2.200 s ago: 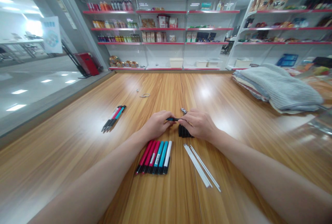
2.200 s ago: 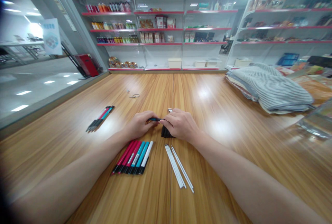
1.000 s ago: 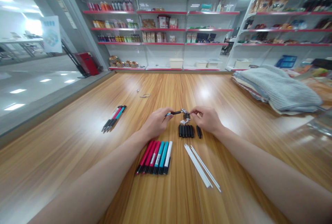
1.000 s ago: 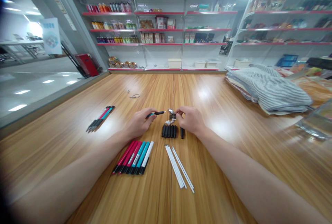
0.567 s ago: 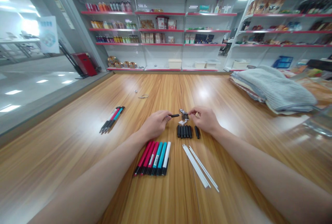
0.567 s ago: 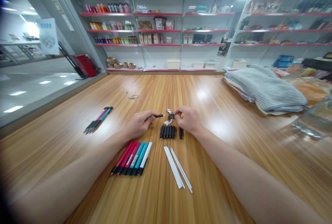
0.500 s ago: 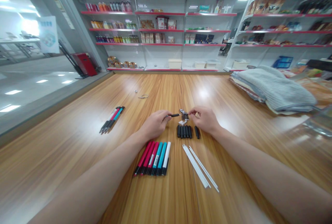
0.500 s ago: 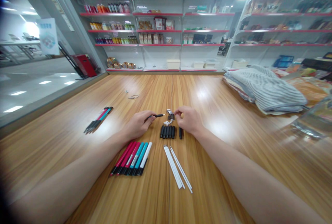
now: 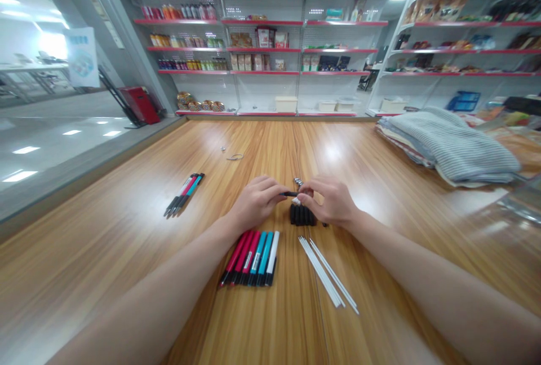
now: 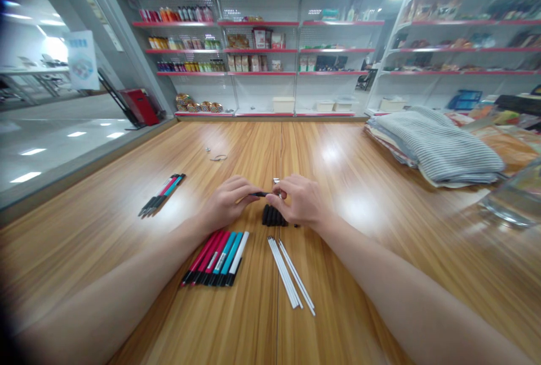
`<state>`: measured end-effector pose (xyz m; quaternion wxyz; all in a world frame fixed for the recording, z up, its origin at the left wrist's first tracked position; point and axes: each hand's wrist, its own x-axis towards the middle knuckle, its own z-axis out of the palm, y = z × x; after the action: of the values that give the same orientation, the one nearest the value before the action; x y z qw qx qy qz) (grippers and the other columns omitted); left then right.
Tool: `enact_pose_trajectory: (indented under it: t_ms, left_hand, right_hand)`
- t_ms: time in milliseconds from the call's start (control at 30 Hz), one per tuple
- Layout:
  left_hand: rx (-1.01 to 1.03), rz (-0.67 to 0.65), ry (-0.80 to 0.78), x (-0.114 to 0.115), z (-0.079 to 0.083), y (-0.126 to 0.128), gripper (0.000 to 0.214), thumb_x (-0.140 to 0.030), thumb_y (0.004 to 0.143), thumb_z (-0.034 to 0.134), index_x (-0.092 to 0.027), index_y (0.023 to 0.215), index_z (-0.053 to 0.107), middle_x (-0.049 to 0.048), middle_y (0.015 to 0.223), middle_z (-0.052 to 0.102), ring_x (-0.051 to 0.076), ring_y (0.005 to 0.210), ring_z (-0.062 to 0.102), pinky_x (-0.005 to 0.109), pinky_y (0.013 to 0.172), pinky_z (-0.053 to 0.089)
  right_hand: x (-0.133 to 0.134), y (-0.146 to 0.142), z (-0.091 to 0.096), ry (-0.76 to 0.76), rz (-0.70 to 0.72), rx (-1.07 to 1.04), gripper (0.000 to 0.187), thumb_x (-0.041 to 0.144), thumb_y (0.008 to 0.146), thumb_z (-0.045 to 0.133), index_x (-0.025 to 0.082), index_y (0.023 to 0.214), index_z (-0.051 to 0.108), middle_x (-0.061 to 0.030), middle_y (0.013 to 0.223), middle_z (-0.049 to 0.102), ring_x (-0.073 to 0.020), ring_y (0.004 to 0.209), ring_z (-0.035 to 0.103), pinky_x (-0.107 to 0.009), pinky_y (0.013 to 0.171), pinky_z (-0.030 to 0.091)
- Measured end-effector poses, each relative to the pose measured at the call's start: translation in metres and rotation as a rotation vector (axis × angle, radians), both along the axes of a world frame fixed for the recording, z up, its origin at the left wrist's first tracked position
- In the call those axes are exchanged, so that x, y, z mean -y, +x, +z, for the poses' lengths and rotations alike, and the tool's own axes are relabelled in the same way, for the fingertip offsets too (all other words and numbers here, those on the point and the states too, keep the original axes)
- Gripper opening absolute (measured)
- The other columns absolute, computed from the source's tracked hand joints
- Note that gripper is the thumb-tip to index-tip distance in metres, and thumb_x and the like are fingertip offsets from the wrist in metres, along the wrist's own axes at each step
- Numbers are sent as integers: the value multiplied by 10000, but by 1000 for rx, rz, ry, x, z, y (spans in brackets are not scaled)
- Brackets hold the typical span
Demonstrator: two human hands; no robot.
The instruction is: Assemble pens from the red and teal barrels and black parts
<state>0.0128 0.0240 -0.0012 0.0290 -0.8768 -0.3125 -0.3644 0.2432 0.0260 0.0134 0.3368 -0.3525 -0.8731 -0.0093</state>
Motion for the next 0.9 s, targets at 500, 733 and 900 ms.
enact_pose_trajectory:
  t_ms: [500, 733, 900]
  left_hand:
    - [-133, 73, 25, 8, 0, 5, 278, -280, 970, 405, -163, 778, 569, 13, 677, 612, 109, 608, 560, 234, 546, 354]
    - [-176, 57, -21, 8, 1, 5, 210, -290, 968, 421, -163, 975, 588, 43, 848, 675, 141, 745, 631, 237, 614, 408]
    - [-163, 71, -37, 8, 2, 4, 221, -298, 968, 418, -165, 996, 592, 48, 859, 681, 154, 763, 643, 241, 625, 426]
  right_hand:
    - [2, -5, -5, 138, 100, 8, 172, 303, 914, 515, 177, 940, 630, -55, 812, 644, -166, 775, 568, -281, 691, 396]
    - [7, -8, 0, 66, 73, -36, 131, 272, 888, 525, 169, 918, 599, -69, 845, 644, -183, 812, 576, -299, 712, 424]
    - [7, -10, -4, 41, 96, -48, 175, 307, 876, 568, 197, 1004, 614, -57, 855, 666, -191, 801, 584, -313, 717, 453]
